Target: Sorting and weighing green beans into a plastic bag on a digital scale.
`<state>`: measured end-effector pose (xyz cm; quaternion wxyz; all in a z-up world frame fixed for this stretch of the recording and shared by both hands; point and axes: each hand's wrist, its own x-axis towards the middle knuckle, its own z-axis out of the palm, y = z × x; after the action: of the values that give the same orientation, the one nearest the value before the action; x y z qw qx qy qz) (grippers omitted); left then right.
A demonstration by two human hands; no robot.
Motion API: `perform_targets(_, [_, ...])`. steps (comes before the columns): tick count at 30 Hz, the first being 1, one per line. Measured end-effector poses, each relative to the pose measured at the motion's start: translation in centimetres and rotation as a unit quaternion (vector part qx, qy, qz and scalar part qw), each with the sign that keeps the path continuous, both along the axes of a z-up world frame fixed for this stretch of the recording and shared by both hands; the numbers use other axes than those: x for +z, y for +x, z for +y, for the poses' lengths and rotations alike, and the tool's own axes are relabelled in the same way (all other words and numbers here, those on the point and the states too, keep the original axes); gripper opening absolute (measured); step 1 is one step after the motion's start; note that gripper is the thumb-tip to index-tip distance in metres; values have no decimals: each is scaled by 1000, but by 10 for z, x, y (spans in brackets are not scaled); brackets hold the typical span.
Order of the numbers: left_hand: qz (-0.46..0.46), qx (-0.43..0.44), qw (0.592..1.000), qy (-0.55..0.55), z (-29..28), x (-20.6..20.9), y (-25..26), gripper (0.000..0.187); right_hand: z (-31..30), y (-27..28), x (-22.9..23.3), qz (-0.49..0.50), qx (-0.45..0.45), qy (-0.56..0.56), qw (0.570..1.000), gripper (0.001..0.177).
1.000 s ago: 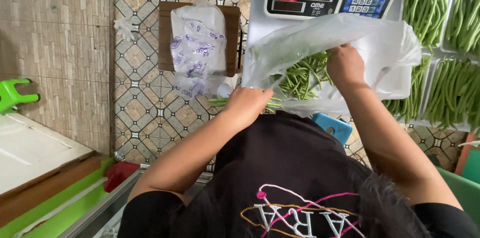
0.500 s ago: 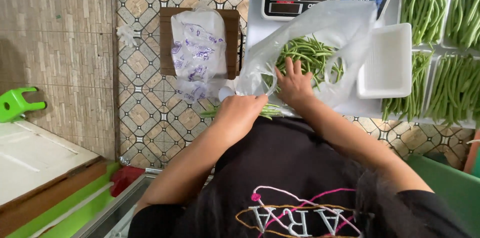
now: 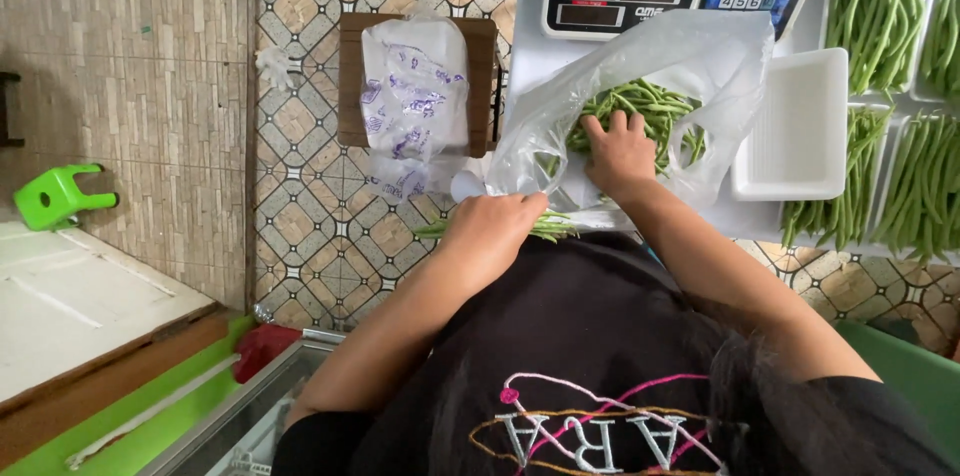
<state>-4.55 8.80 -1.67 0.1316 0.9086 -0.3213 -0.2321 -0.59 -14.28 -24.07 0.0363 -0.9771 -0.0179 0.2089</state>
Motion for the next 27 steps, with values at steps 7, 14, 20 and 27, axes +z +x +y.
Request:
perform_targets(7, [11,3,1000,-15,-2,1,1,24,-46,29,8,64,-89,92,990,66])
perform_targets(14, [-13,-11,1000,-15,-7,-4,3,28,-68,47,71,179,-143,267,936,64])
perform_targets(20, [-3,-11,1000,-7,-11,-4,7,28,-99,44,52,71,-49,72,994,45])
perform_targets(27, [125,23,989,-71,-19,19,21,29,-65,-55,74,257,59,113,958,40])
